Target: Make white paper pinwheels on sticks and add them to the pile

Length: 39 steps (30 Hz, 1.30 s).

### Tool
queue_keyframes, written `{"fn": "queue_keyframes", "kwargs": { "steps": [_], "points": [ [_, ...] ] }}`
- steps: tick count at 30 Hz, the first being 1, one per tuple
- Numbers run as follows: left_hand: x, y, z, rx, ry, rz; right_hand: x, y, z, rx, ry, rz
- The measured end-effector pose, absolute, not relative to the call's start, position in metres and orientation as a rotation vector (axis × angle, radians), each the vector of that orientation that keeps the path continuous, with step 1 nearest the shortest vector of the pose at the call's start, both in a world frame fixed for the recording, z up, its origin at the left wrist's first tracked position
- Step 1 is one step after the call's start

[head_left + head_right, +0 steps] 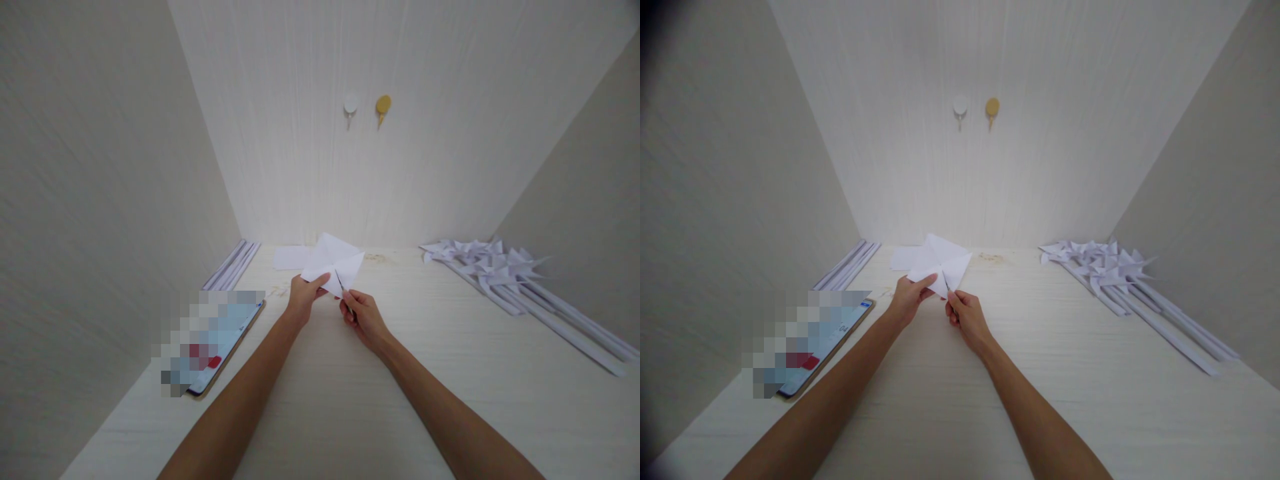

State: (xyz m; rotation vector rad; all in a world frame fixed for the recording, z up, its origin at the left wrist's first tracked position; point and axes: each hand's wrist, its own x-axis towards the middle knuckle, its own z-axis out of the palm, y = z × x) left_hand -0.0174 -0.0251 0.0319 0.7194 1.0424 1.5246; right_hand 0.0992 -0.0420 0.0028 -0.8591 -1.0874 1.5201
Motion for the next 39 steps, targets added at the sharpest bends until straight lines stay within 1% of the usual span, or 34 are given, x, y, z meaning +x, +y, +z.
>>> {"fn": "queue_keyframes", "kwargs": {
  "steps": [17, 21, 25, 27, 29, 31, 33, 36, 39],
  "points": [
    [-0.021, -0.024, 0.032, 0.788, 1.086, 1.509, 0.1, -0.04, -0.002, -0.877, -1.132, 1.483],
    [-0.034, -0.02, 0.038, 0.978, 1.098, 1.575, 0.1, -0.039, -0.003, -0.897, -1.172, 1.474],
    [-0.053, -0.014, 0.048, 1.346, 1.299, 1.49, 0.1, -0.039, -0.005, -0.9, -1.216, 1.485],
    [-0.061, -0.012, 0.052, 1.525, 1.373, 1.526, 0.101, -0.039, -0.005, -0.903, -1.229, 1.495],
    [-0.068, -0.011, 0.055, 1.581, 1.445, 1.603, 0.102, -0.04, -0.004, -0.907, -1.237, 1.494],
    [-0.071, -0.011, 0.056, 1.479, 1.492, 1.707, 0.103, -0.041, -0.003, -0.907, -1.233, 1.49],
    [-0.072, -0.012, 0.057, 1.249, 1.489, 1.773, 0.104, -0.042, -0.001, -0.9, -1.205, 1.501],
    [-0.067, -0.012, 0.057, 0.891, 1.389, 1.755, 0.104, -0.043, 0.003, -0.892, -1.14, 1.533],
    [-0.056, -0.014, 0.058, 0.653, 1.262, 1.714, 0.104, -0.043, 0.005, -0.9, -1.108, 1.545]
  ]
}}
